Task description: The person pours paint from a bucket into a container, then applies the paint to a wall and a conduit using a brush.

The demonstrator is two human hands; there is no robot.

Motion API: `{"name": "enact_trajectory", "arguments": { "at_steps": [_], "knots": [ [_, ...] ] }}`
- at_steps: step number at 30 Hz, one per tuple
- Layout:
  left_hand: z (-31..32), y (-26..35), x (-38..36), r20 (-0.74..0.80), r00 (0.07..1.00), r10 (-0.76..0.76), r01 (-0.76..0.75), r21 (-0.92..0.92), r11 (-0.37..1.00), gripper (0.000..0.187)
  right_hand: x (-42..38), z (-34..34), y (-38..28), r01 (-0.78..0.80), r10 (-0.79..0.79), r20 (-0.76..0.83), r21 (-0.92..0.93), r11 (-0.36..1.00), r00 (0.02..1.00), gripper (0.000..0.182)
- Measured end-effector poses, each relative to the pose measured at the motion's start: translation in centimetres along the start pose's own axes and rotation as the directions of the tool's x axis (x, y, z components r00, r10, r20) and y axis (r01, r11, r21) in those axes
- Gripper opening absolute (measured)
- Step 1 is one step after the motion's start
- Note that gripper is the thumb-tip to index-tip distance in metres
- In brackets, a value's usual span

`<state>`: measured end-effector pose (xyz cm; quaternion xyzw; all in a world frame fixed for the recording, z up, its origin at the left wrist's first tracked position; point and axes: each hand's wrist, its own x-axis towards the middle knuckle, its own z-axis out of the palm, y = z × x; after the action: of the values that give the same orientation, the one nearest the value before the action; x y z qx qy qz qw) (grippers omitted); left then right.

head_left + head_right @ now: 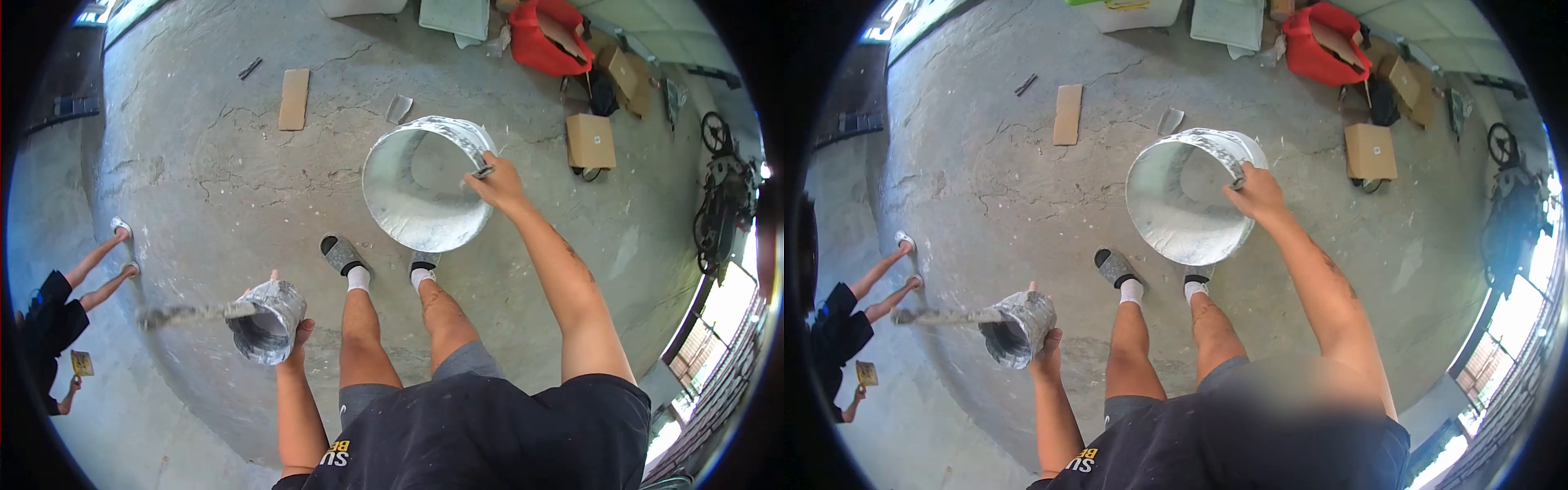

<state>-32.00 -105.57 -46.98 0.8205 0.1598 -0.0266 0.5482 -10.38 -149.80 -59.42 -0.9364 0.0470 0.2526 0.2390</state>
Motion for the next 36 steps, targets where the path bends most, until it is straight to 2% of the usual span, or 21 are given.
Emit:
{"name": "enact_trajectory", "arguments": {
  "at_steps": [2, 6, 7, 10, 11, 12, 13, 15, 16, 17, 18, 20, 22, 24, 26, 28, 30, 32, 34, 35, 36],
  "knots": [
    [-0.2, -0.8, -0.4, -0.036, 0.999, 0.036, -0.028, 0.205, 0.978, 0.103, -1.6, -3.6, -0.8, 0.035, -0.037, -0.039, -0.053, 0.998, 0.999, 0.049],
    [-1.0, -2.3, -0.1, 0.100, 0.994, 0.037, -0.089, 0.598, 0.797, 0.106, -5.6, -12.0, -4.6, 0.108, -0.129, -0.099, -0.191, 0.976, 0.987, 0.043],
    [-0.3, -2.2, 0.4, -0.017, 0.994, 0.112, -0.089, 0.494, 0.865, 0.108, -6.7, -14.4, -5.7, 0.129, -0.156, -0.111, -0.220, 0.967, 0.981, 0.041],
    [2.0, -0.4, 1.9, -0.190, 0.958, 0.216, -0.144, 0.333, 0.932, 0.112, -9.1, -21.5, -8.7, 0.122, -0.165, -0.148, -0.266, 0.956, 0.975, 0.042],
    [3.1, 1.8, 2.7, -0.256, 0.957, 0.136, -0.120, 0.075, 0.990, 0.107, -10.3, -24.2, -10.8, 0.064, -0.110, -0.138, -0.302, 0.951, 0.984, 0.042],
    [3.9, 3.5, 3.4, -0.300, 0.953, 0.047, -0.108, -0.189, 0.976, 0.102, -11.6, -26.7, -13.1, 0.010, -0.057, -0.131, -0.336, 0.942, 0.990, 0.042],
    [4.6, 4.4, 3.9, -0.321, 0.946, 0.049, -0.113, -0.186, 0.976, 0.102, -12.5, -28.6, -14.3, 0.029, -0.085, -0.146, -0.347, 0.937, 0.986, 0.041],
    [5.6, 5.2, 4.5, -0.245, 0.969, 0.027, -0.092, -0.256, 0.962, 0.108, -14.1, -31.9, -15.9, 0.086, -0.150, -0.166, -0.343, 0.936, 0.975, 0.037],
    [6.0, 5.7, 4.7, -0.262, 0.964, 0.033, -0.102, -0.254, 0.962, 0.108, -14.7, -33.4, -16.9, 0.119, -0.186, -0.179, -0.331, 0.936, 0.966, 0.034],
    [6.8, 6.1, 4.8, -0.184, 0.983, -0.016, -0.064, -0.422, 0.904, 0.111, -15.5, -35.0, -17.7, 0.150, -0.224, -0.179, -0.353, 0.924, 0.958, 0.032],
    [7.4, 5.9, 5.1, -0.092, 0.995, -0.050, -0.012, -0.576, 0.818, 0.114, -15.9, -36.4, -18.4, 0.161, -0.240, -0.187, -0.359, 0.920, 0.953, 0.032],
    [9.2, 4.9, 5.8, 0.064, 0.961, -0.269, 0.205, -0.817, 0.539, 0.113, -16.6, -38.9, -19.8, 0.136, -0.171, -0.168, -0.199, 0.970, 0.971, 0.033],
    [10.1, 8.5, 5.5, -0.119, 0.993, 0.011, -0.099, -0.775, 0.624, 0.114, -17.2, -40.8, -21.0, 0.122, -0.151, -0.144, -0.188, 0.974, 0.978, 0.034],
    [10.6, 9.8, 5.9, -0.127, 0.992, -0.001, -0.095, -0.740, 0.666, 0.116, -17.1, -42.3, -20.8, 0.178, -0.184, -0.121, -0.061, 0.982, 0.975, 0.033],
    [11.1, 11.0, 6.6, -0.207, 0.951, 0.228, -0.306, -0.542, 0.783, 0.111, -17.6, -43.0, -21.9, 0.194, -0.202, -0.129, -0.074, 0.978, 0.971, 0.032],
    [11.4, 11.8, 6.6, -0.175, 0.968, 0.183, -0.252, -0.605, 0.755, 0.114, -17.8, -43.6, -22.8, 0.195, -0.205, -0.108, -0.098, 0.976, 0.973, 0.032],
    [11.2, 12.3, 6.4, -0.102, 0.981, 0.163, -0.192, -0.449, 0.873, 0.111, -18.0, -43.7, -23.2, 0.207, -0.214, -0.102, -0.074, 0.975, 0.971, 0.033],
    [12.3, 11.2, 6.4, -0.090, 0.987, 0.136, -0.163, -0.530, 0.832, 0.110, -18.2, -43.7, -24.1, 0.218, -0.223, -0.086, -0.060, 0.974, 0.971, 0.033],
    [12.7, 11.6, 6.1, -0.251, 0.945, 0.207, -0.280, -0.303, 0.911, 0.100, -18.7, -43.6, -25.3, 0.187, -0.204, -0.089, -0.171, 0.967, 0.975, 0.035],
    [13.2, 11.5, 6.0, -0.257, 0.943, 0.213, -0.289, -0.311, 0.905, 0.100, -18.8, -43.6, -26.0, 0.188, -0.208, -0.098, -0.180, 0.965, 0.973, 0.035],
    [13.7, 11.6, 5.9, -0.316, 0.926, 0.208, -0.309, -0.316, 0.897, 0.099, -18.8, -43.6, -26.7, 0.151, -0.188, -0.100, -0.297, 0.943, 0.977, 0.036]
  ]
}}
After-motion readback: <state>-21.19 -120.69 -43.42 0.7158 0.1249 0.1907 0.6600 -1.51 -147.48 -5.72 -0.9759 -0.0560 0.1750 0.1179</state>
